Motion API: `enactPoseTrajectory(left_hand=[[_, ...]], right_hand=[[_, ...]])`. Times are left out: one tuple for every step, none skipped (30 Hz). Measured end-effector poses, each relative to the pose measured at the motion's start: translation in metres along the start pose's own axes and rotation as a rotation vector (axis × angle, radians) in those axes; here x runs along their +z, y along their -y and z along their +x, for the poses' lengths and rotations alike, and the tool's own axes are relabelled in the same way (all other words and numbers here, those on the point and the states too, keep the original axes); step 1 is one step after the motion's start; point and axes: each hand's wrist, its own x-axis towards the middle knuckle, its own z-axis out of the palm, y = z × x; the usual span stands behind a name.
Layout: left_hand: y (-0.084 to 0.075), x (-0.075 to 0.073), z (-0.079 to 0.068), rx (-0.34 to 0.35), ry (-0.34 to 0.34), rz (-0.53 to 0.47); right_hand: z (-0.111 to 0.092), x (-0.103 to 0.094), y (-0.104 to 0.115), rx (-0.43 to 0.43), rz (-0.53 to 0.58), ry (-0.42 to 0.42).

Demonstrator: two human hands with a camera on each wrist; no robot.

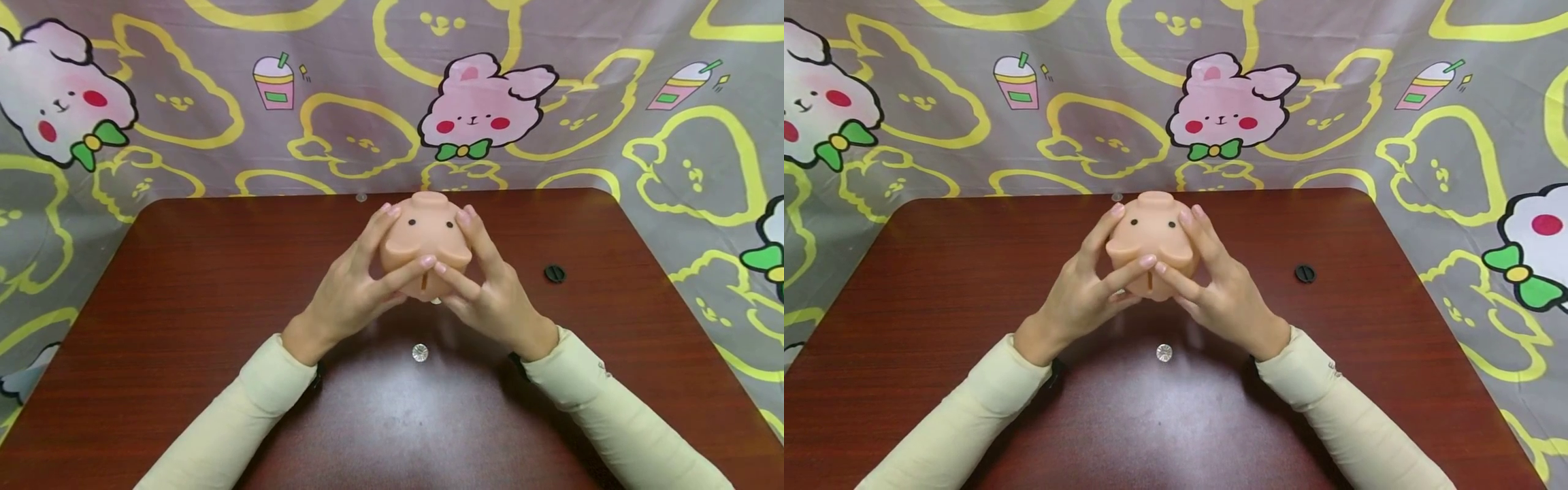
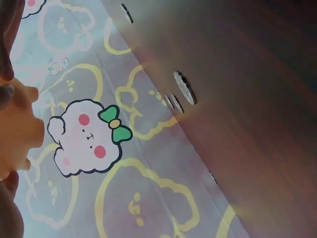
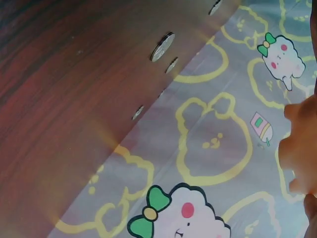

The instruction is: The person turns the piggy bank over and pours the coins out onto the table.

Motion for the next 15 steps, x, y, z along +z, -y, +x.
enactPoseTrajectory(left_hand=[[0.0001, 0.0002, -0.0002, -0.013, 0.009, 0.003], [0.0002, 0.0002, -0.0004, -0.028, 0.020, 0.004], [0.0003, 0.0003, -0.0008, -0.044, 0.036, 0.004], [0.0002, 0.0000, -0.0009, -0.061, 0.052, -0.001], [0.0003, -0.0002, -0.0010, -0.077, 0.068, -0.010], [0.0004, -0.0004, -0.0013, -0.093, 0.084, -0.026], [0.0008, -0.0003, -0.0016, -0.109, 0.097, -0.046], [0.0011, -0.0002, -0.0015, -0.128, 0.107, -0.073], [0.0015, 0.0000, -0.0012, -0.153, 0.116, -0.105], [0.0015, -0.0004, -0.0004, -0.181, 0.120, -0.145], [0.0017, -0.0005, 0.0000, -0.216, 0.126, -0.187], [0.0016, -0.0009, 0.0007, -0.256, 0.133, -0.229], [0.0016, -0.0013, 0.0015, -0.300, 0.140, -0.277], [0.0011, -0.0019, 0.0025, -0.349, 0.152, -0.329], [0.0008, -0.0024, 0.0035, -0.403, 0.167, -0.391]], right_hand=[[0.0003, -0.0001, -0.0004, 0.008, 0.005, 0.007], [0.0004, -0.0002, -0.0009, 0.019, 0.013, 0.017], [0.0002, -0.0006, -0.0015, 0.033, 0.027, 0.034], [0.0000, -0.0010, -0.0021, 0.047, 0.043, 0.050], [-0.0004, -0.0015, -0.0028, 0.063, 0.067, 0.066], [-0.0008, -0.0021, -0.0034, 0.081, 0.093, 0.082], [-0.0013, -0.0026, -0.0038, 0.103, 0.127, 0.097], [-0.0016, -0.0031, -0.0042, 0.134, 0.174, 0.109], [-0.0019, -0.0036, -0.0044, 0.176, 0.221, 0.117], [-0.0020, -0.0041, -0.0042, 0.233, 0.279, 0.122], [-0.0016, -0.0048, -0.0040, 0.302, 0.347, 0.127], [-0.0008, -0.0058, -0.0036, 0.386, 0.424, 0.132], [0.0001, -0.0069, -0.0031, 0.479, 0.499, 0.135], [0.0013, -0.0082, -0.0028, 0.577, 0.565, 0.136], [0.0029, -0.0095, -0.0029, 0.672, 0.619, 0.142]])
